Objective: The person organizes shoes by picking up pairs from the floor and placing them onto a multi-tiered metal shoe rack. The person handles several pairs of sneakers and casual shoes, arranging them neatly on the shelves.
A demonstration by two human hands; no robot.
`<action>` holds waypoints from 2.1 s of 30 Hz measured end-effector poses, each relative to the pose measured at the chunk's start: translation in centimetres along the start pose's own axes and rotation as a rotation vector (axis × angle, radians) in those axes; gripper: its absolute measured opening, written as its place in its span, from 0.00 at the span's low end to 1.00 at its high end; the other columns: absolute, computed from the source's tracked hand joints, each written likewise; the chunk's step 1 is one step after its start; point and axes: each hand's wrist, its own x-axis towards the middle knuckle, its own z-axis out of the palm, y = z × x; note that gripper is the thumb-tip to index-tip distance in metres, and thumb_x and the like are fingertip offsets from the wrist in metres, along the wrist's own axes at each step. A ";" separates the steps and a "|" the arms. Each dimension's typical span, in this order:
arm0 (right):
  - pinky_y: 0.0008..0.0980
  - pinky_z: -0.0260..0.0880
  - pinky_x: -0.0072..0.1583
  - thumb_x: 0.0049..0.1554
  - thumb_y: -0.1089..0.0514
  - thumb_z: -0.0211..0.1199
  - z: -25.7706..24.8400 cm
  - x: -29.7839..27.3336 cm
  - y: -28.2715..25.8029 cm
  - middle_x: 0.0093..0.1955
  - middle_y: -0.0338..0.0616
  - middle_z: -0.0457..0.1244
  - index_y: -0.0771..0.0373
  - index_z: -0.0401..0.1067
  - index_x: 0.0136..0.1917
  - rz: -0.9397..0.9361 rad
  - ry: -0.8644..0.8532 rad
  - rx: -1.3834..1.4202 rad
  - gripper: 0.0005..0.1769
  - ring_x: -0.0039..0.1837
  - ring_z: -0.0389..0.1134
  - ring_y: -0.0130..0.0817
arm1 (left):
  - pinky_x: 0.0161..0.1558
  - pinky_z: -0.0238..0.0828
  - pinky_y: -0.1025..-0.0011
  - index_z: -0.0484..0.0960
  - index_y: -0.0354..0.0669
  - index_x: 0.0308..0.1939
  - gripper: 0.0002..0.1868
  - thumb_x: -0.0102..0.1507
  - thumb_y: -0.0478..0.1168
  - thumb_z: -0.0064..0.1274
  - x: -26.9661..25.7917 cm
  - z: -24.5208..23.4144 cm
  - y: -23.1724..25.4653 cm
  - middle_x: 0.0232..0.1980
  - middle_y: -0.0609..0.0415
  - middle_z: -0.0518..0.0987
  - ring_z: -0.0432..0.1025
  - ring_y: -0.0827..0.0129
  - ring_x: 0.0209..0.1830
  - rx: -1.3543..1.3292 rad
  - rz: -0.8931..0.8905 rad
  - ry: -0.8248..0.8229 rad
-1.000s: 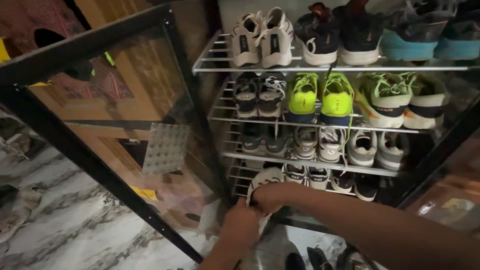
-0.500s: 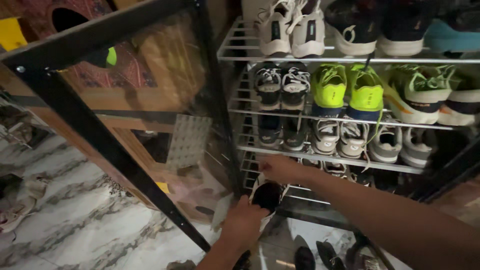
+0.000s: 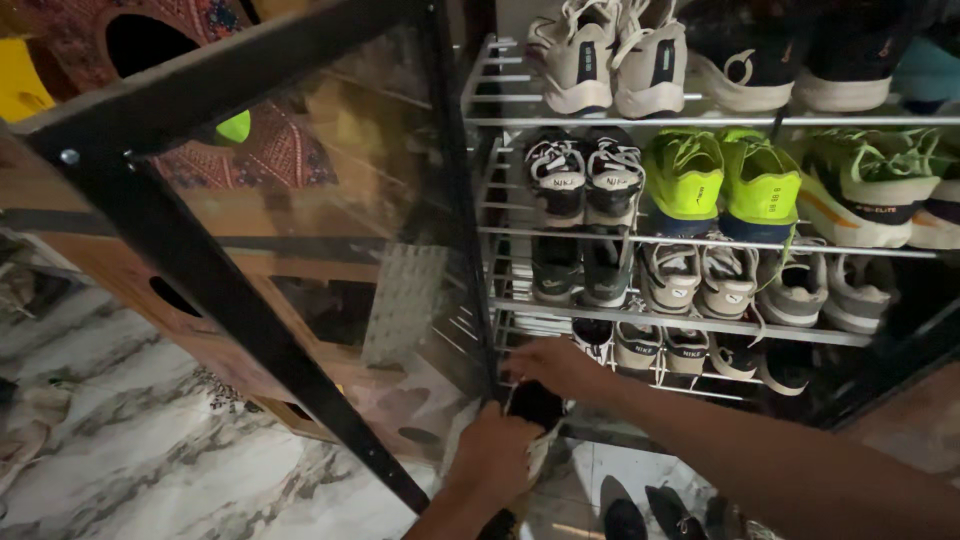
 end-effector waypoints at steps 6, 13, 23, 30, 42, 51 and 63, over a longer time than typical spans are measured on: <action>0.43 0.70 0.55 0.57 0.58 0.62 -2.8 -2.6 -3.9 0.47 0.45 0.71 0.59 0.79 0.46 -0.430 -0.299 -0.364 0.07 0.53 0.71 0.47 | 0.45 0.72 0.55 0.89 0.58 0.45 0.17 0.53 0.39 0.59 1.1 0.3 -2.3 0.39 0.47 0.79 0.71 0.49 0.45 0.011 -0.020 0.018; 0.50 0.73 0.52 0.39 0.58 0.72 0.0 -1.5 -3.3 0.46 0.54 0.70 0.58 0.79 0.42 -0.049 -0.271 -0.830 0.14 0.51 0.71 0.55 | 0.44 0.72 0.52 0.88 0.54 0.43 0.14 0.54 0.37 0.57 2.8 2.2 -3.0 0.39 0.52 0.83 0.72 0.48 0.48 0.137 0.316 0.094; 0.48 0.70 0.48 0.54 0.46 0.61 3.2 0.1 5.9 0.43 0.53 0.70 0.63 0.80 0.44 0.015 -0.325 -0.420 0.18 0.45 0.71 0.52 | 0.46 0.75 0.53 0.86 0.47 0.47 0.14 0.57 0.39 0.57 2.8 4.4 -1.4 0.43 0.46 0.82 0.74 0.47 0.47 0.027 0.041 -0.137; 0.46 0.70 0.51 0.61 0.42 0.53 4.1 -3.0 7.3 0.44 0.55 0.70 0.64 0.77 0.45 0.017 -0.362 -0.018 0.24 0.46 0.71 0.51 | 0.48 0.78 0.54 0.84 0.41 0.48 0.15 0.60 0.41 0.58 3.3 9.0 -1.3 0.45 0.40 0.80 0.77 0.47 0.46 -0.019 -0.156 -0.322; 0.46 0.69 0.62 0.53 0.60 0.65 5.5 -3.8 13.5 0.57 0.54 0.66 0.64 0.76 0.53 -0.167 0.317 -0.030 0.14 0.62 0.68 0.54 | 0.43 0.75 0.51 0.86 0.48 0.42 0.14 0.52 0.39 0.62 7.8 14.0 -1.4 0.37 0.45 0.83 0.76 0.46 0.44 -0.110 -0.449 0.105; 0.49 0.66 0.65 0.48 0.58 0.73 1.7 -2.8 22.7 0.73 0.61 0.53 0.58 0.64 0.69 0.116 0.383 -0.411 0.38 0.71 0.59 0.62 | 0.44 0.75 0.54 0.88 0.54 0.51 0.21 0.53 0.43 0.63 15.7 14.9 -3.2 0.53 0.40 0.80 0.76 0.44 0.47 -0.087 -0.419 0.275; 0.47 0.76 0.54 0.51 0.56 0.72 3.3 2.9 30.1 0.78 0.63 0.44 0.47 0.60 0.75 0.336 0.261 -0.343 0.41 0.58 0.70 0.58 | 0.49 0.77 0.56 0.85 0.51 0.55 0.18 0.59 0.41 0.59 24.0 21.7 -9.9 0.48 0.48 0.84 0.79 0.54 0.48 -0.051 -0.291 0.129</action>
